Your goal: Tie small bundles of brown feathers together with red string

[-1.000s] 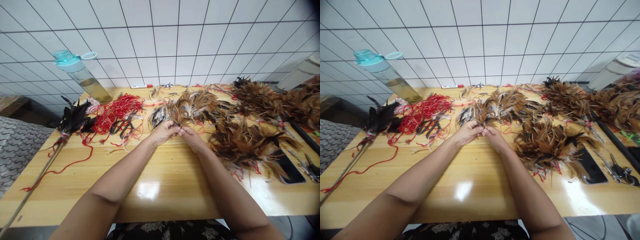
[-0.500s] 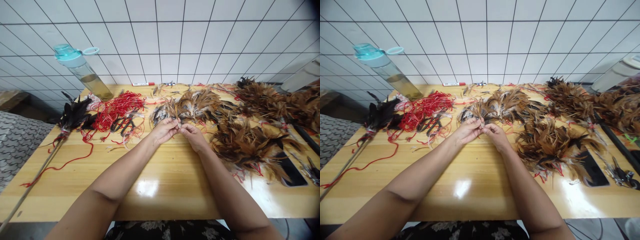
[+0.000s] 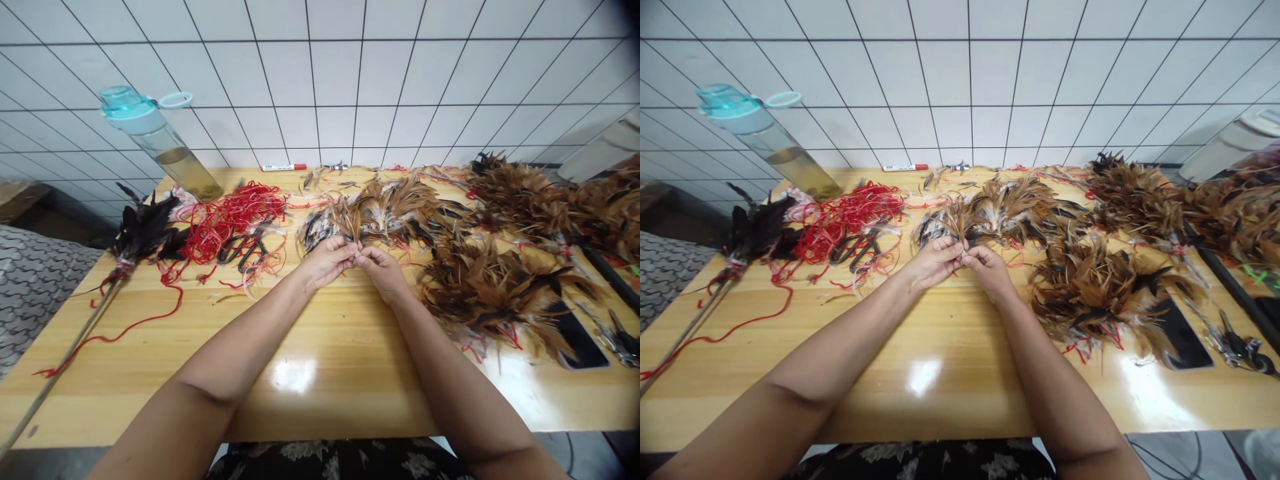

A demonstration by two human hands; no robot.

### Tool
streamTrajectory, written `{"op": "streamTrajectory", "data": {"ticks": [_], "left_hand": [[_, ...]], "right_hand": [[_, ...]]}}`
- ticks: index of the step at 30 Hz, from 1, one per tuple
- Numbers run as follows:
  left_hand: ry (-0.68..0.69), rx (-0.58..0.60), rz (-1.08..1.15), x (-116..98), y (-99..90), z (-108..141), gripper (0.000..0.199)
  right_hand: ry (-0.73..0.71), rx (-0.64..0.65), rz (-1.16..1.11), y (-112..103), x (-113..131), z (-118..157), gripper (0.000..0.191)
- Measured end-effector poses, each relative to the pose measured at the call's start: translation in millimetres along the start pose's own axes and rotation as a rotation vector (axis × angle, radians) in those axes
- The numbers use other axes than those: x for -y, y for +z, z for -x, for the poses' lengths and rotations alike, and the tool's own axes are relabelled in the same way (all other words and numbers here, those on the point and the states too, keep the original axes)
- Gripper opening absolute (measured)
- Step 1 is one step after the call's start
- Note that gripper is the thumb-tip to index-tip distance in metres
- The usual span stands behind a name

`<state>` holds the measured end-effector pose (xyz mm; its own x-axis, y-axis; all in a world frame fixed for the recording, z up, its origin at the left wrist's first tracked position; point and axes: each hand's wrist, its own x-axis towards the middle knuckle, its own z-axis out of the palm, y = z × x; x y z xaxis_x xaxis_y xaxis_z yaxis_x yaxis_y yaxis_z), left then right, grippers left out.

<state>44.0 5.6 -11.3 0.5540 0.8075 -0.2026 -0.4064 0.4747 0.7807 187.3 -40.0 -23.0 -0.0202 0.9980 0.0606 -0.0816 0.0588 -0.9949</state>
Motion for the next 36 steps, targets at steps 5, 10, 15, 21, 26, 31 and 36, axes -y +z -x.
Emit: {"op": "streamTrajectory", "data": {"ticks": [5,10,15,21,26,31,36], "left_hand": [[0.029,0.003,-0.012,-1.4,0.3,-0.9,0.038],[0.117,-0.018,-0.084,-5.3,-0.7,-1.8,0.036],[0.186,-0.053,-0.464,-8.5,-6.6,-1.8,0.030],[0.256,0.005,-0.623,-7.9,-8.5,-3.2,0.026],[0.153,0.049,-0.476,-3.9,-1.6,-0.9,0.034],[0.301,0.003,-0.472,-7.9,-0.4,-1.0,0.033],[0.503,-0.258,-0.959,-18.7,-12.6,-3.4,0.014]], "right_hand": [[-0.008,0.002,0.001,0.7,2.9,-0.4,0.021],[0.030,-0.098,0.012,-3.5,2.2,-1.7,0.023],[-0.003,-0.034,0.121,-6.6,-3.6,-3.5,0.024],[-0.080,0.017,0.295,-8.9,-5.9,-3.7,0.021],[-0.126,0.017,0.259,-8.2,-6.2,-4.0,0.030],[-0.026,-0.067,-0.005,-6.7,-2.2,-3.7,0.036],[0.122,-0.229,-0.277,-11.5,4.5,-5.4,0.037]]}}
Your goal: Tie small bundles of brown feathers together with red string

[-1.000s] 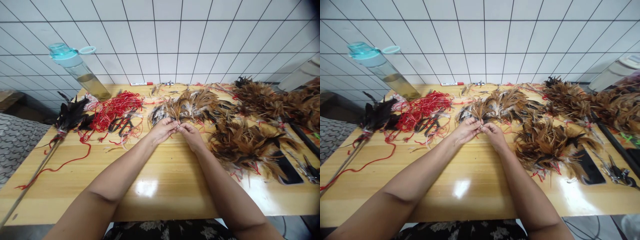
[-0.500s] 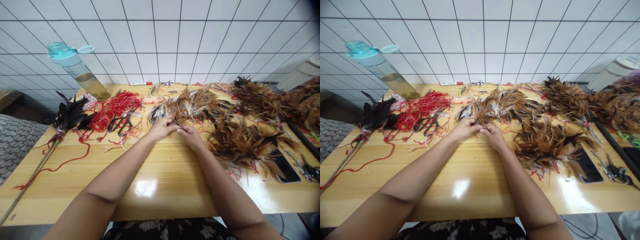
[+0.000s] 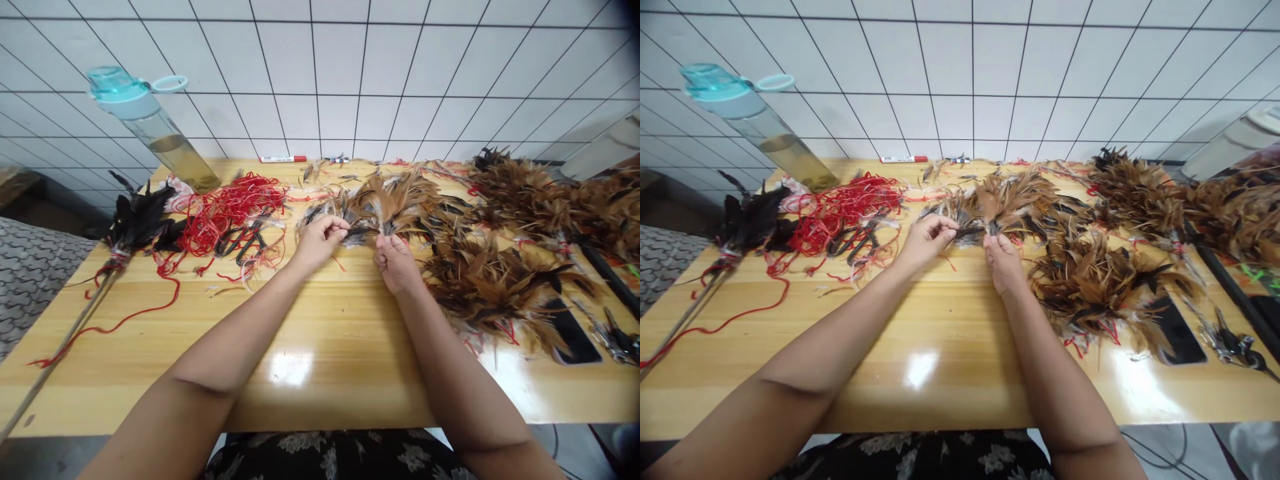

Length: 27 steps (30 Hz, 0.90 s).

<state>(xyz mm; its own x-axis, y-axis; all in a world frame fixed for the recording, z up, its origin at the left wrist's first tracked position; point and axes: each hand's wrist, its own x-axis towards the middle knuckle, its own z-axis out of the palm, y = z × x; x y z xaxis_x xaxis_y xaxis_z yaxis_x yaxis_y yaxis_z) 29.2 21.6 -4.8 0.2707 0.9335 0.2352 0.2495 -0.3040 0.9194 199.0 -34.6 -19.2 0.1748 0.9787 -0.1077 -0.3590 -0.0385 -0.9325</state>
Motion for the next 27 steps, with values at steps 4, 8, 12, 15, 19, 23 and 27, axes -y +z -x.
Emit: {"op": "streamTrajectory", "data": {"ticks": [4,8,12,15,19,23,27], "left_hand": [[0.184,0.068,-0.364,6.9,-1.2,1.6,0.014],[0.262,0.120,-0.574,11.3,5.4,7.2,0.015],[0.263,0.171,-0.710,9.2,10.0,10.3,0.015],[0.260,0.190,-0.707,6.0,9.3,10.1,0.016],[0.242,0.209,-0.627,4.5,3.5,8.0,0.014],[0.203,0.292,-0.588,3.0,-2.7,5.5,0.013],[0.100,0.083,-0.361,-4.8,-3.6,2.7,0.006]], "right_hand": [[0.011,-0.072,-0.100,-1.6,1.5,-2.0,0.036],[-0.022,-0.093,-0.122,0.4,-1.6,-1.0,0.036],[-0.049,-0.108,-0.070,3.9,-4.7,2.0,0.033],[-0.062,-0.110,-0.027,4.9,-5.5,3.3,0.032],[-0.070,-0.127,-0.015,5.0,-5.4,3.6,0.034],[-0.104,-0.143,0.016,5.4,-6.5,3.9,0.036],[-0.133,-0.171,0.056,4.5,-8.9,3.5,0.036]]}}
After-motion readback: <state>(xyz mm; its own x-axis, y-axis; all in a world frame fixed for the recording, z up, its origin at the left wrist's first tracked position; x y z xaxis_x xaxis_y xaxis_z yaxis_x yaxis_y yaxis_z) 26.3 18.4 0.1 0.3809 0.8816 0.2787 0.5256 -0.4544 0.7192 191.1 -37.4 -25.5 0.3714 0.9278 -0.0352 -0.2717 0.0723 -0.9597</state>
